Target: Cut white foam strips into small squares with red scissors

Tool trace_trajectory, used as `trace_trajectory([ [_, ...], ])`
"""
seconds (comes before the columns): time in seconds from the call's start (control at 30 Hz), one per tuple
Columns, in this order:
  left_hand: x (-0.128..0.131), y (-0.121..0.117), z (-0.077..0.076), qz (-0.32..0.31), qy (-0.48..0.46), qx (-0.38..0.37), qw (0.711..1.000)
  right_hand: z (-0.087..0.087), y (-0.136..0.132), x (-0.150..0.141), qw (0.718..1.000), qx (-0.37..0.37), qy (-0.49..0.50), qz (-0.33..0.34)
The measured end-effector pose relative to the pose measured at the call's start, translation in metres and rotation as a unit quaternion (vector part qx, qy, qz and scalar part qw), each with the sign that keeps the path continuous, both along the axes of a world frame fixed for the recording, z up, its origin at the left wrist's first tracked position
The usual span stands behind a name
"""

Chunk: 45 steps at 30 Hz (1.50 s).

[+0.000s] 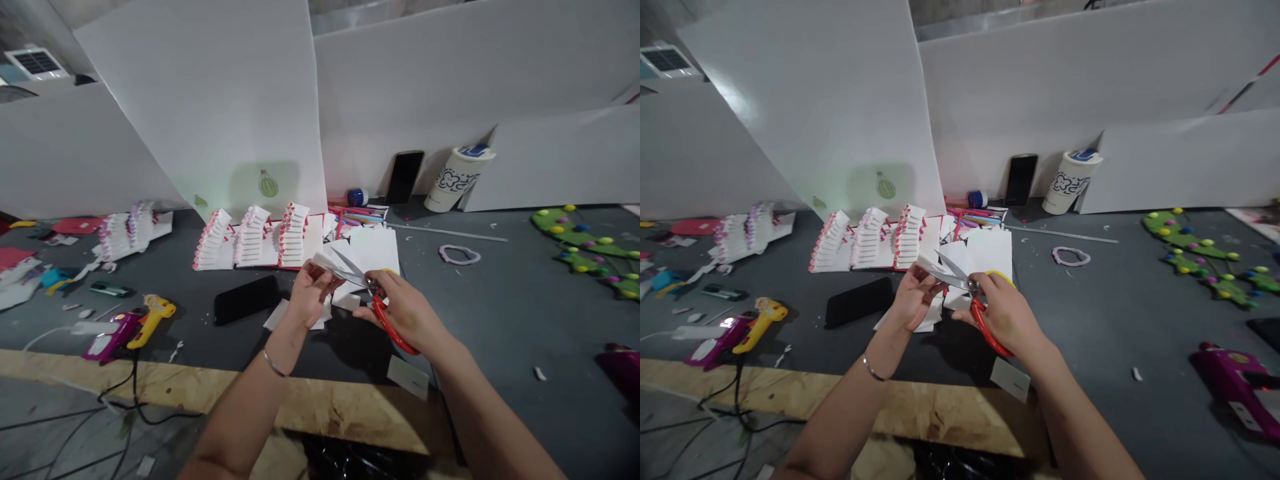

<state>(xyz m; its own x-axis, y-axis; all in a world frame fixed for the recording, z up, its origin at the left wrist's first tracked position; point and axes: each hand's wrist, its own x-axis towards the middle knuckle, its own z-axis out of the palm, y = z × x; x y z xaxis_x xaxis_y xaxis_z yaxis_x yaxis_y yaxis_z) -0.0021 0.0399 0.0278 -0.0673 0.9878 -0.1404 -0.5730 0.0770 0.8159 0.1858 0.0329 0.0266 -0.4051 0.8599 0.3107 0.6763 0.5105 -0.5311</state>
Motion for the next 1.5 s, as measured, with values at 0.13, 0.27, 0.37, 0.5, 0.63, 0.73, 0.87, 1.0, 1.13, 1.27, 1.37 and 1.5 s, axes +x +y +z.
trace_trajectory([
  [0.13,0.001,0.000,-0.001,-0.006,-0.004,0.011,1.000,0.001,0.001,0.000,1.000,0.022,-0.008,-0.017],
  [0.27,0.003,0.000,-0.001,-0.010,0.012,0.009,1.000,0.003,0.000,-0.001,1.000,0.017,-0.019,-0.018],
  [0.37,0.002,-0.001,0.000,-0.001,0.016,0.007,1.000,0.004,-0.002,-0.001,1.000,0.008,-0.020,-0.016],
  [0.5,-0.001,0.001,0.001,0.013,0.023,0.011,1.000,0.006,-0.003,0.000,0.999,0.012,-0.025,-0.016],
  [0.63,-0.003,0.002,0.001,0.017,0.031,0.012,0.999,0.004,-0.002,0.002,0.999,0.008,-0.032,-0.013],
  [0.73,-0.003,0.002,0.001,0.024,0.035,0.012,0.999,0.002,-0.001,0.003,1.000,0.006,-0.026,-0.009],
  [0.87,-0.003,0.002,0.002,0.015,0.035,0.014,0.999,0.003,-0.001,0.003,0.999,0.007,-0.027,-0.015],
  [1.0,-0.002,0.002,0.001,0.012,0.027,0.016,0.999,0.003,-0.002,0.003,0.999,0.001,-0.041,-0.019],
  [1.13,-0.002,0.002,0.000,0.012,0.034,0.010,0.999,0.004,-0.002,0.004,0.999,-0.016,-0.037,-0.007],
  [1.27,-0.002,0.002,0.000,0.007,0.034,0.009,0.999,0.005,-0.002,0.004,0.999,-0.038,-0.020,0.006],
  [1.37,-0.001,0.002,0.000,0.009,0.027,0.012,1.000,0.008,-0.002,0.004,0.998,-0.067,0.000,0.008],
  [1.5,0.000,-0.001,0.004,0.019,0.033,0.014,0.999,0.013,-0.006,0.006,0.982,-0.160,0.072,0.075],
])
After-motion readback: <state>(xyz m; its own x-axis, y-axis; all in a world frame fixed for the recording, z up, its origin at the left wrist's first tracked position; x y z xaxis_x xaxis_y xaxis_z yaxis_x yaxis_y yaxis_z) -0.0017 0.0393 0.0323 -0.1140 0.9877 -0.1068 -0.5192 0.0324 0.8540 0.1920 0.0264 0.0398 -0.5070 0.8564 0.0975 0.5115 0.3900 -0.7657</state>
